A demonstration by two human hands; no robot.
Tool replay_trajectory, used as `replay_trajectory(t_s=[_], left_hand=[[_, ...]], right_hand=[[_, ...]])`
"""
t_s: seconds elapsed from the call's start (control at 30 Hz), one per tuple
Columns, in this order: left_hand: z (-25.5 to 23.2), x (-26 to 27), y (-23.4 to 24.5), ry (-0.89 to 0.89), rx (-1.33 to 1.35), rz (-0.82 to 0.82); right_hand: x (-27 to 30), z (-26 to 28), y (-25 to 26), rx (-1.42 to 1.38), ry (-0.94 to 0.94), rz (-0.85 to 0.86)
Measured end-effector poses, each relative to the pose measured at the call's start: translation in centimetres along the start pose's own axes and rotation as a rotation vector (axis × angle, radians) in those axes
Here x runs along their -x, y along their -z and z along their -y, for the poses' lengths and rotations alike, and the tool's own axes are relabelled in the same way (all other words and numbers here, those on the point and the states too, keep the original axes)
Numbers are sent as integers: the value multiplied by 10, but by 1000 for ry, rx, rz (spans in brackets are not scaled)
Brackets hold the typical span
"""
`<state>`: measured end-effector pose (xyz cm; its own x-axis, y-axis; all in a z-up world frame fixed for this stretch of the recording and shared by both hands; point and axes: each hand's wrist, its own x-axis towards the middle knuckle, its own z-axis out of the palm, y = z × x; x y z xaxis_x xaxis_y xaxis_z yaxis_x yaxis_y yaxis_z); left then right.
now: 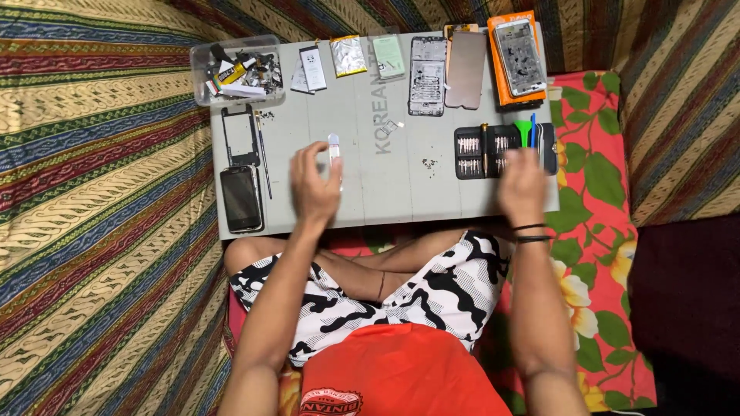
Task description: Organizing various small electronic components and repair tools on a workbench.
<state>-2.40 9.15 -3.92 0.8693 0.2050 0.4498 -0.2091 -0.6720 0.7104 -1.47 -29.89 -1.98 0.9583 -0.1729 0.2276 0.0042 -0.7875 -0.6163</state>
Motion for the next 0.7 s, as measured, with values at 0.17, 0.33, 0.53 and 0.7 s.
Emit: replay_trajectory(t_s=[0.17,0.33,0.53,0.7], left_hand=[[21,4,12,-18,-169,15],[29,12,-2,-23,-228,10],[29,11,1,-1,-180,30],[27,11,1,-9,-219,40]], right_hand=[[-11,-65,39,382,-358,73],[-19,-78,36,392,-498,204],[-22,-49,45,622,-398,277],[-23,-40,54,665,-264,242]])
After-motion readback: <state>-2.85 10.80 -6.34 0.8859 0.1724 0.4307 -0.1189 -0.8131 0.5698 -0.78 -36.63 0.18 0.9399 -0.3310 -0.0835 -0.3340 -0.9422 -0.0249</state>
